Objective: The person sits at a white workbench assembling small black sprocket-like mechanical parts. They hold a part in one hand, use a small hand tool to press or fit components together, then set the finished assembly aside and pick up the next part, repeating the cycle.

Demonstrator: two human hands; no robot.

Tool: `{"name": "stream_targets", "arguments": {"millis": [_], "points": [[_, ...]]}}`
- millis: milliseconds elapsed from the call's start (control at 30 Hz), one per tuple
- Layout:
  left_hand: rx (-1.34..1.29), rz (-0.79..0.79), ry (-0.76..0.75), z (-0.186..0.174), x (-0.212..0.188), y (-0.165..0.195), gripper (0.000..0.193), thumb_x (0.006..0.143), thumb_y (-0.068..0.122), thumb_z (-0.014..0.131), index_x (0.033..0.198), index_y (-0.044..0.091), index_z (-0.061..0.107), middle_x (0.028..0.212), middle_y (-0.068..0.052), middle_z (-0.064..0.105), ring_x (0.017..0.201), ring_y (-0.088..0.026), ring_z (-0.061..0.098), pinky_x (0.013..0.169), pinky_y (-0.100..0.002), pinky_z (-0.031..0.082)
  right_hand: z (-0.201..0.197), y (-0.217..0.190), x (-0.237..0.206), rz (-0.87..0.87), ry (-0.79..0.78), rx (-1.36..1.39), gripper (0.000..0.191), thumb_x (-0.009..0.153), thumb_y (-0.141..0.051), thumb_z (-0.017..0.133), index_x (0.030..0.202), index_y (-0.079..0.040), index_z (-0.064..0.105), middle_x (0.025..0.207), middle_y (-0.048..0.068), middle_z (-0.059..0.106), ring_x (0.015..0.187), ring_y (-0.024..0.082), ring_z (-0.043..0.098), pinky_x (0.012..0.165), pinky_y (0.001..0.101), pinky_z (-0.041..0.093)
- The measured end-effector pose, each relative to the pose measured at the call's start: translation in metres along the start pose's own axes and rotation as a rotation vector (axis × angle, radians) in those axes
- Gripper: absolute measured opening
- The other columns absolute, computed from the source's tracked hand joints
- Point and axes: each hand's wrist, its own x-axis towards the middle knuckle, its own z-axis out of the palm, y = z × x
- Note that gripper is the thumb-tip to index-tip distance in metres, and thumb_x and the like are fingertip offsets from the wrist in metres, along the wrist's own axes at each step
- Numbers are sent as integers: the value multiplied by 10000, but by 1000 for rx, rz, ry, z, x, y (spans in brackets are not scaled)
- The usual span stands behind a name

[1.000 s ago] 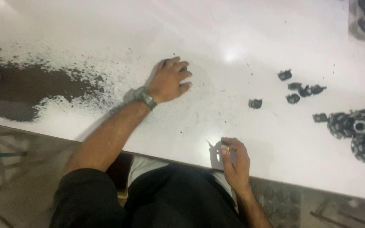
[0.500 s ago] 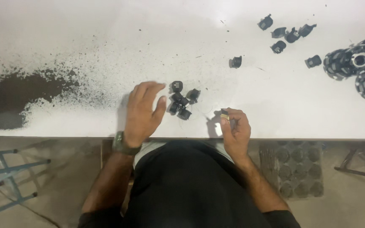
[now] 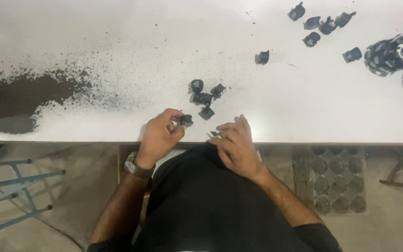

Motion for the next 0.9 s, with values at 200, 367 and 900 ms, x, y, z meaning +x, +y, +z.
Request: {"name": "stream_targets", "arguments": {"millis": [200,367,900], "points": [[-231,59,-167,24,-23,6,321,896,108,757,1213,85,714,852,-78,614,619,-104,494,537,-272,420,11,-4,12,70,30,9,433,796,-212,867,1174,-79,703,1056,94,558,1222,325,533,1186,742,164],[53,134,0,24,-33,20,347,875,127,740,1214,81,683,1047,-75,690,670,-152,622,607,-303,524,14,0,-1,176,95,-57,406,784,-197,885,1131,-85,706,1059,77,561,1203,309,539,1210,697,200],[126,232,32,32,-40,11,85,901,143,761,895,89,695,825,-42,645,702,-227,646,596,-396,522,17,-6,3,218,169,-140,348,817,-209,884,1090,-73,717,1026,80,536,1091,290,536,1206,720,189]]}}
